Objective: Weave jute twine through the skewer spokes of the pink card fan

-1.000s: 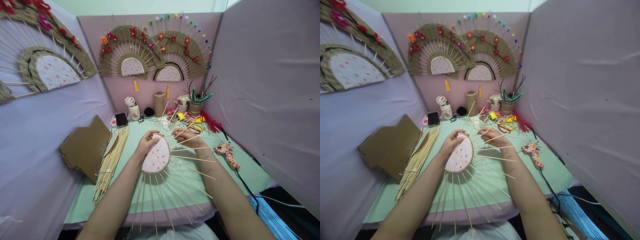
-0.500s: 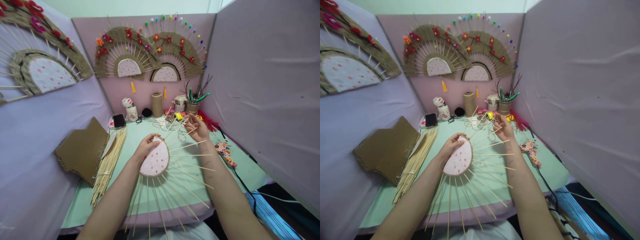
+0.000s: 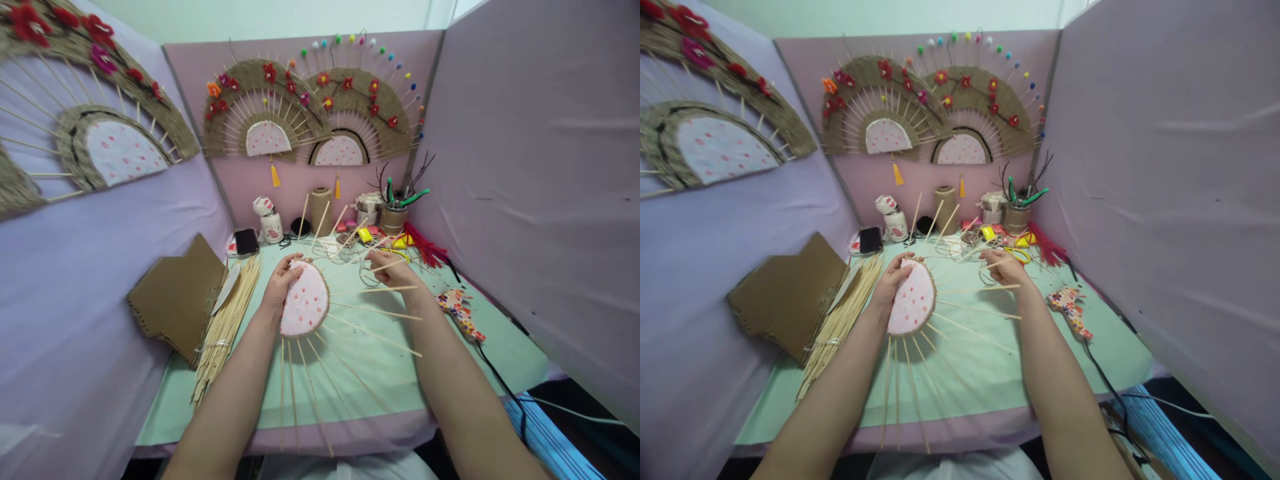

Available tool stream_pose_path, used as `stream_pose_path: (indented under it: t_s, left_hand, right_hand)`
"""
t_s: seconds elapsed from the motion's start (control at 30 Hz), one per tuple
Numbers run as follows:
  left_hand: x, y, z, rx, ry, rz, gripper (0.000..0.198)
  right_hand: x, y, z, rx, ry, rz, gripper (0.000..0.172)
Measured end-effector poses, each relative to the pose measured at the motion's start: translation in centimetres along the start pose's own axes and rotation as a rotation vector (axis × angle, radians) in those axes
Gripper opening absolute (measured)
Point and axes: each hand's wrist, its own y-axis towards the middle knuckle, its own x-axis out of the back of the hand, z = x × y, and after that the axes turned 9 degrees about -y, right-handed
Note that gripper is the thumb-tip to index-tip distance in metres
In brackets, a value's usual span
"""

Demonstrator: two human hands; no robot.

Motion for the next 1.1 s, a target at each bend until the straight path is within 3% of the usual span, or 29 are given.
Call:
stream_pose_path:
  t_s: [0.17,0.33,0.67,0.87,1.1]
  left_hand:
    - [0.4,0.0,-0.8,-0.087,-0.088,-0.036,0.043]
    - [0.2,-0.2,-0.6,-0.099,-0.13,0.013,0.04]
    - [-0.3,-0.8,-0.5,-0.061,-0.199,0.135,0.033]
    - [-0.2,-0.8,-0.6,-0.032,-0.23,0.093,0.035]
    - [-0.1,-0.9,-0.7,-0.02,-0.16,0.058,0.039]
  right_hand:
    - [-1.6,-1.5,0.4,-0.086,-0.419,0.297,0.024]
    - [-2.9,-2.0,0.4,-0.107,-0.554,0.485,0.023]
    - [-3.1,-2.3,0.0,-0.072,-0.552,0.651,0.031]
    - [-3.3,-2.6,0.8,0.005,-0.513,0.731,0.032]
    - [-3.2,-2.8,1.2,-0.048,-0.454,0.675,0.028]
